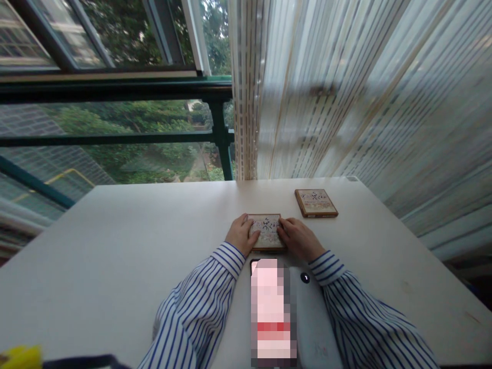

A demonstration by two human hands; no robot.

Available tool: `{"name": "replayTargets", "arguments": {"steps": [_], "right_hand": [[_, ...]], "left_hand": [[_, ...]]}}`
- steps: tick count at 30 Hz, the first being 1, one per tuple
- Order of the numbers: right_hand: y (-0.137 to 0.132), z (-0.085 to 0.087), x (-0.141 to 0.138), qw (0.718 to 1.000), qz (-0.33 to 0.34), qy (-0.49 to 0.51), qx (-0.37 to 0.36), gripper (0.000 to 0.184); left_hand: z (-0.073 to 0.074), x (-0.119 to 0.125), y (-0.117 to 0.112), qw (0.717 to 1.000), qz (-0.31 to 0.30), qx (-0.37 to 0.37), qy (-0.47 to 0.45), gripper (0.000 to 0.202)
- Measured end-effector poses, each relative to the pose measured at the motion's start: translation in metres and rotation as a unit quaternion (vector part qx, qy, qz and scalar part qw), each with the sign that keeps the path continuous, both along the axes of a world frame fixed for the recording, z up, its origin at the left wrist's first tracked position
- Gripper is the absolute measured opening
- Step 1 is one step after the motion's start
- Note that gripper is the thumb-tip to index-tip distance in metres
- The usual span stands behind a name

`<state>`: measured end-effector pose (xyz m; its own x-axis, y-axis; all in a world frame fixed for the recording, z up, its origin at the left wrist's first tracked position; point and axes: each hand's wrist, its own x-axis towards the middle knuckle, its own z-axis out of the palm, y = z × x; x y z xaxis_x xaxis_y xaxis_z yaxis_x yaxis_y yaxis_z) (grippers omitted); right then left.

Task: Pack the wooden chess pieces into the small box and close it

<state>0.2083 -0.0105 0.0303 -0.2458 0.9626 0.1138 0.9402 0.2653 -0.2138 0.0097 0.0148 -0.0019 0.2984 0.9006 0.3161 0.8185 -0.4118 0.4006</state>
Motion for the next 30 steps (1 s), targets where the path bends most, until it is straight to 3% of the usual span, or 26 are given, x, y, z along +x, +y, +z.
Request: {"name": "replayTargets", "arguments": {"steps": [5, 9, 23, 30], "right_hand": [[0.001, 0.000, 0.000, 1.000, -0.011, -0.010, -0.025, 0.038], [0.001, 0.000, 0.000, 0.999, -0.009, -0.008, -0.029, 0.038], [0.002, -0.003, 0.002, 0.999, 0.005, 0.019, -0.028, 0.036], [0.002, -0.006, 0.002, 0.999, 0.003, 0.023, -0.022, 0.036]], "left_hand": [[0.017, -0.001, -0.004, 0.984, 0.108, -0.141, 0.007, 0.036], [0.028, 0.002, -0.003, 0.970, 0.102, -0.221, 0.025, 0.036], [0.036, 0.004, -0.001, 0.959, 0.077, -0.263, -0.065, 0.034], [0.020, -0.001, 0.007, 0.928, 0.089, -0.291, -0.213, 0.025]]}}
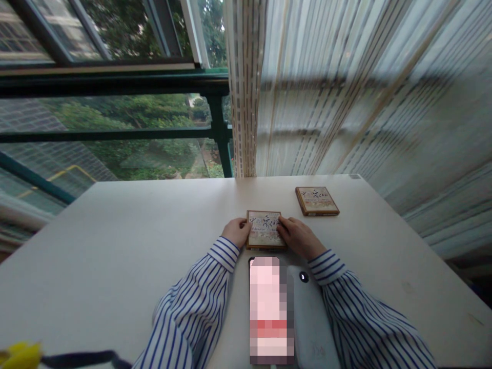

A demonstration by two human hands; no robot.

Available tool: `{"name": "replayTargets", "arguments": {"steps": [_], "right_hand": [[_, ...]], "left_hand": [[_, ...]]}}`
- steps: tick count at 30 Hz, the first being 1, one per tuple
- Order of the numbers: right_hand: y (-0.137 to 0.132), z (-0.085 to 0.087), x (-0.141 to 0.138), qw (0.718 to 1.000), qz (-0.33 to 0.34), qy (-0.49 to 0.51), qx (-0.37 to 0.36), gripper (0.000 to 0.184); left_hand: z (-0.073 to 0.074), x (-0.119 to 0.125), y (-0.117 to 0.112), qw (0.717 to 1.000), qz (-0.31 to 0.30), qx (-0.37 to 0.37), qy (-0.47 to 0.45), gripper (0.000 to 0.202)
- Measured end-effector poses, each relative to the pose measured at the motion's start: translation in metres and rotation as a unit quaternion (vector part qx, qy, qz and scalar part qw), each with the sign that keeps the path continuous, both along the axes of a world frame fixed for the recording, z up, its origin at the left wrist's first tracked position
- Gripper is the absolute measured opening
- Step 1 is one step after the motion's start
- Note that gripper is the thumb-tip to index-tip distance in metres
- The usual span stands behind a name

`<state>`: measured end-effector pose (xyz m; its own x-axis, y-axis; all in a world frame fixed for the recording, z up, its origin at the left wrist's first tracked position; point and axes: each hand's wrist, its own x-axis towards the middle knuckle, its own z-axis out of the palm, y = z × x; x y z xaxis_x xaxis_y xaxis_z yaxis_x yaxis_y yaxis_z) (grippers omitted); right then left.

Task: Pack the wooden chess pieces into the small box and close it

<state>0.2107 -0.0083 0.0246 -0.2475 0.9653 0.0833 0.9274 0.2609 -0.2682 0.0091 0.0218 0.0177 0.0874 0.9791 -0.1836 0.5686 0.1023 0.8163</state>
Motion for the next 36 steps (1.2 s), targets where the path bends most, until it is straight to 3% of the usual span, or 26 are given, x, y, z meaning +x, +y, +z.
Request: {"name": "replayTargets", "arguments": {"steps": [7, 21, 29, 36], "right_hand": [[0.000, 0.000, 0.002, 1.000, 0.000, 0.007, -0.005, 0.036], [0.000, -0.003, 0.003, 1.000, -0.008, 0.029, 0.000, 0.037], [0.000, -0.011, 0.007, 0.983, -0.040, 0.179, -0.007, 0.036], [0.001, -0.008, 0.008, 0.930, -0.078, 0.351, -0.080, 0.038]], "left_hand": [[-0.015, 0.003, 0.004, 0.989, 0.060, -0.055, -0.127, 0.027], [0.000, 0.008, -0.006, 0.927, 0.132, -0.154, -0.315, 0.031], [-0.006, 0.006, -0.006, 0.908, 0.150, -0.154, -0.360, 0.042], [-0.019, 0.002, -0.002, 0.893, 0.148, -0.149, -0.398, 0.046]]}}
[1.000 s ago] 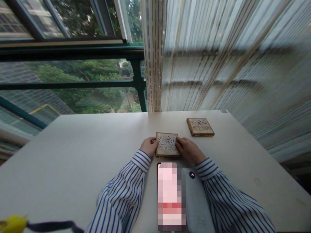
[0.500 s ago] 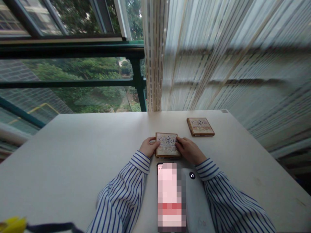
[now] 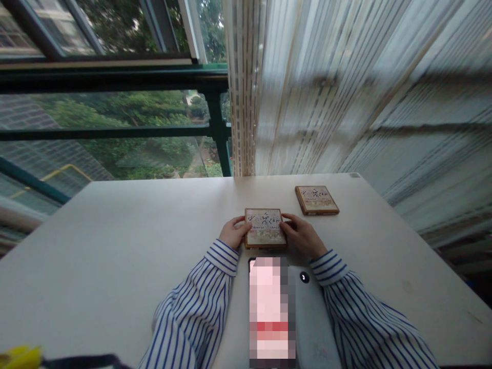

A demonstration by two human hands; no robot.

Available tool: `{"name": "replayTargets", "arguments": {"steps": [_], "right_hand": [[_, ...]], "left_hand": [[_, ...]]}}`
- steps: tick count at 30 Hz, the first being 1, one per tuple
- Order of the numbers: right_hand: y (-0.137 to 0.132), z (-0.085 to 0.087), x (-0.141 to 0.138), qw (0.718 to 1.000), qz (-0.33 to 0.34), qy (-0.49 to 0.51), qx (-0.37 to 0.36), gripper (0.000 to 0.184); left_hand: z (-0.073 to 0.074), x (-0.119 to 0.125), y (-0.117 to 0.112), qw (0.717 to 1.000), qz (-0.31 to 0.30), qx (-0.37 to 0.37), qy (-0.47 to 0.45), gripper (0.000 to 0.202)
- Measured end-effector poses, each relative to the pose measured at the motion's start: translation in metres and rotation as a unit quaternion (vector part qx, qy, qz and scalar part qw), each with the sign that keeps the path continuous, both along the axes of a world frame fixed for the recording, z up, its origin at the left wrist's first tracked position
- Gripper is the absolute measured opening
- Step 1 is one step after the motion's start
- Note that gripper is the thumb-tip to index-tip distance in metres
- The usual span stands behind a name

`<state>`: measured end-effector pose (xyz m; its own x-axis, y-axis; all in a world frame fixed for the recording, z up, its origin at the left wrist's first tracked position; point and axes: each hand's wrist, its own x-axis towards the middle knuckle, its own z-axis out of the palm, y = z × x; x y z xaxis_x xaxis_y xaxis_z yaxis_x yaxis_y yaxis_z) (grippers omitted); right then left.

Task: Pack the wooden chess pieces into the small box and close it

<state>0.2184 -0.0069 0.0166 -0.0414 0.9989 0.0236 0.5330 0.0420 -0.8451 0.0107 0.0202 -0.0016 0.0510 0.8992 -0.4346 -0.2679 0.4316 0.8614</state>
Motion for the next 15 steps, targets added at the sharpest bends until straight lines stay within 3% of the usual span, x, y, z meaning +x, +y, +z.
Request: {"name": "replayTargets", "arguments": {"steps": [7, 15], "right_hand": [[0.001, 0.008, -0.004, 0.973, -0.016, 0.209, -0.100, 0.039], [0.000, 0.008, 0.000, 0.954, -0.043, 0.280, -0.099, 0.047]], "left_hand": [[0.008, 0.001, -0.003, 1.000, 0.010, -0.003, -0.017, 0.046], [0.021, 0.006, -0.010, 0.999, 0.017, -0.012, -0.043, 0.040]]}}
